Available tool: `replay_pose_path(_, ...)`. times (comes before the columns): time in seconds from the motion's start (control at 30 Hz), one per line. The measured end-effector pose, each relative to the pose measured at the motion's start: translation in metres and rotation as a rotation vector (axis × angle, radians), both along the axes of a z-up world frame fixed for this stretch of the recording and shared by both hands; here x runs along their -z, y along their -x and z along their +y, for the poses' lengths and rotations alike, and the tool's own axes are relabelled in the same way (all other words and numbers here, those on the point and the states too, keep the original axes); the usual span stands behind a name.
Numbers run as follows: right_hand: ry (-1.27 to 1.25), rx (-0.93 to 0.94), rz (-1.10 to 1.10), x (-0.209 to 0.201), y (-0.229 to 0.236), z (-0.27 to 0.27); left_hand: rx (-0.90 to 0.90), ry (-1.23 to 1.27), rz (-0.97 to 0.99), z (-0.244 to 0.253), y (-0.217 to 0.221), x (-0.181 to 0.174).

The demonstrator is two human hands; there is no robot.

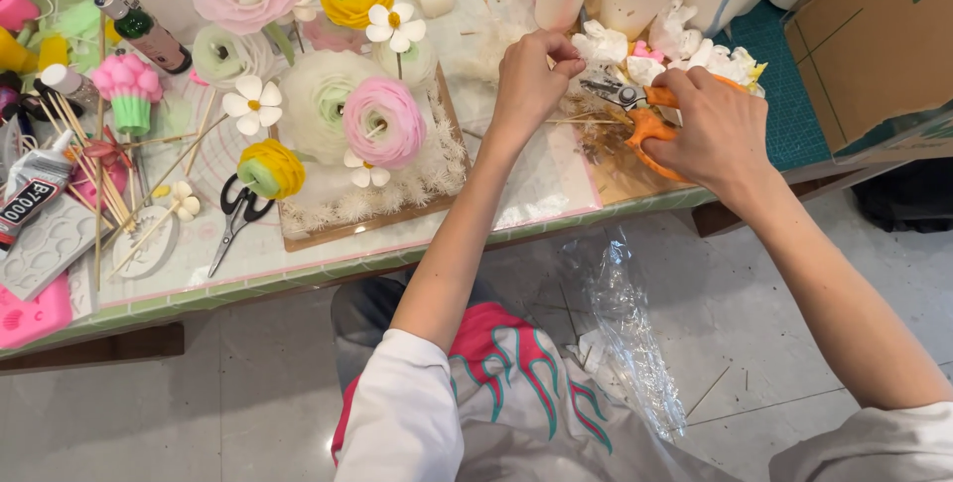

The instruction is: Arranging and gluing artificial flowers and dried decorative grass onto a base.

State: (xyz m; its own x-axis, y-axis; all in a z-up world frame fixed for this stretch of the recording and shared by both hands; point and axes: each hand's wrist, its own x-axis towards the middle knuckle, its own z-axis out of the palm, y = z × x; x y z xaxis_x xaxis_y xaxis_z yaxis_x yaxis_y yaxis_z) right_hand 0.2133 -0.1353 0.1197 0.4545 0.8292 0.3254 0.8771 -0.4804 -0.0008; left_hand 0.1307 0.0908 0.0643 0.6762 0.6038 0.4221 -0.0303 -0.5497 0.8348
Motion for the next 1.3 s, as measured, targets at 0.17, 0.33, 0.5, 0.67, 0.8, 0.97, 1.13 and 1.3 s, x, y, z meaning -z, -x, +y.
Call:
replay_pose_path(0.17, 0.003, -0.008, -0.010, 0.003, -0.002, 0.003, 0.008, -0.023, -0.025, 0.000, -0.002, 0.003)
replay_pose_path(0.33, -0.039, 0.003, 0.054, 0.015, -0.018, -0.007, 0.034, 0.167, -0.040, 0.013, -0.007, 0.006)
replay_pose_path(0.5, -0.094, 0.007, 0.091, 0.004, -0.018, -0.022, 0.130, 0.518, -0.111, 0.022, 0.003, 0.007)
replay_pose_path(0.67, 0.027, 0.051, 0.071, -0.003, -0.014, -0.022, 0.143, 0.380, -0.058, 0.020, -0.002, 0.019)
replay_pose_path(0.8, 0.096, 0.073, 0.049, 0.000, -0.012, -0.022, 0.126, 0.274, 0.042, 0.016, -0.002, 0.018)
replay_pose_path(0.97, 0.141, 0.092, 0.024, 0.004, -0.011, -0.017, 0.218, 0.261, 0.005, 0.009, -0.024, 0.026)
replay_pose_path(1.13, 0.144, 0.102, 0.035, 0.012, -0.016, -0.012, 0.141, 0.126, 0.106, -0.009, -0.026, 0.008)
replay_pose_path(1.3, 0.108, 0.100, 0.081, 0.017, -0.019, -0.014, 0.135, 0.144, 0.170, -0.010, -0.027, 0.005)
